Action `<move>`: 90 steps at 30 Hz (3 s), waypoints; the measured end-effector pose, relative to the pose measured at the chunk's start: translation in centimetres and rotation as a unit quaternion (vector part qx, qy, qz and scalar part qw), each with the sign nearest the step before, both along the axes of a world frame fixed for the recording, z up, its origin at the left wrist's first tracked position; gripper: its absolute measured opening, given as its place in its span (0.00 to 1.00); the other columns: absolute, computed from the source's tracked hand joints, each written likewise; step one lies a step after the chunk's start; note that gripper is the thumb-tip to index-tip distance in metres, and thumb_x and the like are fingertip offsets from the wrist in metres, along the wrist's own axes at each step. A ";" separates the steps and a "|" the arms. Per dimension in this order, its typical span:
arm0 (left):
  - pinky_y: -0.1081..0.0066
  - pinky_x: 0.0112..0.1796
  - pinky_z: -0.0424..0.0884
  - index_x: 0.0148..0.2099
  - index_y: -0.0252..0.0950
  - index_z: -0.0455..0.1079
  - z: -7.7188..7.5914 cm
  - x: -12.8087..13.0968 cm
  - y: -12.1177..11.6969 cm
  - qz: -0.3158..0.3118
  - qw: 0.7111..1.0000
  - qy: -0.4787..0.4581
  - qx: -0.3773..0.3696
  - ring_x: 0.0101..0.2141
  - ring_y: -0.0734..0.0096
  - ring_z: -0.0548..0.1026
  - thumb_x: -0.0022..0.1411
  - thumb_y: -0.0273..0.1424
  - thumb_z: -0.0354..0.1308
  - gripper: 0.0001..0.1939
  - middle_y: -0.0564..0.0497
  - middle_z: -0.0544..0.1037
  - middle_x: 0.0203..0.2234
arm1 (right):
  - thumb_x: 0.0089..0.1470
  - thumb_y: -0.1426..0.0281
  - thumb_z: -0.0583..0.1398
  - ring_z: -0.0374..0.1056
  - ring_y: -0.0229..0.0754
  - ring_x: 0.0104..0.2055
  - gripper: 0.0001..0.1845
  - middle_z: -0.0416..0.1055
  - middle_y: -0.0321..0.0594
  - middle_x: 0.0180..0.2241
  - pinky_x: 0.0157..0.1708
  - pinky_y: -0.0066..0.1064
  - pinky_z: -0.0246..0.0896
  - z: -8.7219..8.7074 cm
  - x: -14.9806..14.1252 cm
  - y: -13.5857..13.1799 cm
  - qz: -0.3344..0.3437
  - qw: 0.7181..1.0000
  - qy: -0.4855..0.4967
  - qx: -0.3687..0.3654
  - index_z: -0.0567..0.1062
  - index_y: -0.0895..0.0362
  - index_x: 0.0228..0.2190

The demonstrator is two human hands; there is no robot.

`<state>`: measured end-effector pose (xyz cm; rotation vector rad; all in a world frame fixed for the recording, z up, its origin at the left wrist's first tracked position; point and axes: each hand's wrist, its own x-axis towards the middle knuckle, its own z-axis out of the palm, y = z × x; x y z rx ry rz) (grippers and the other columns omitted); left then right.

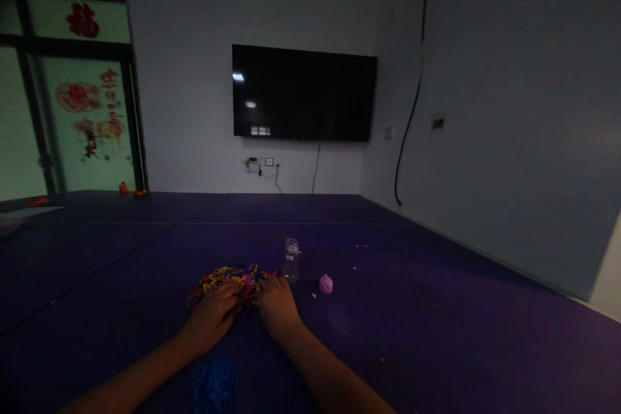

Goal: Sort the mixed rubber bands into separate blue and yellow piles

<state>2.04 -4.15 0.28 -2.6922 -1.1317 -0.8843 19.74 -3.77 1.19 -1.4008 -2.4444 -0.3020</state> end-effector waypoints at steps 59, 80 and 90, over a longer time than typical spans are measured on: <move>0.62 0.37 0.69 0.33 0.36 0.68 0.0 0.2 0.0 0.012 0.994 -0.075 0.084 0.33 0.62 0.72 0.56 0.24 0.48 0.08 0.47 0.75 0.29 | 0.55 0.75 0.54 0.65 0.43 0.45 0.10 0.69 0.45 0.46 0.45 0.35 0.59 -0.6 -0.4 -0.1 0.111 0.989 0.033 0.096 0.71 0.58 0.39; 0.63 0.38 0.69 0.32 0.36 0.65 0.4 0.4 -0.9 -0.027 0.996 -0.052 0.061 0.34 0.63 0.71 0.57 0.24 0.47 0.07 0.48 0.73 0.29 | 0.52 0.73 0.54 0.65 0.43 0.43 0.10 0.68 0.47 0.45 0.43 0.35 0.59 -0.7 -0.4 -0.3 0.114 0.987 0.024 0.110 0.68 0.59 0.39; 0.63 0.37 0.68 0.31 0.36 0.65 0.8 0.4 -1.3 -0.028 0.997 -0.047 0.062 0.34 0.63 0.71 0.57 0.25 0.47 0.07 0.48 0.73 0.29 | 0.53 0.72 0.54 0.65 0.43 0.38 0.05 0.70 0.44 0.37 0.38 0.33 0.58 -0.7 -0.4 -0.1 0.104 0.988 0.006 0.115 0.68 0.59 0.34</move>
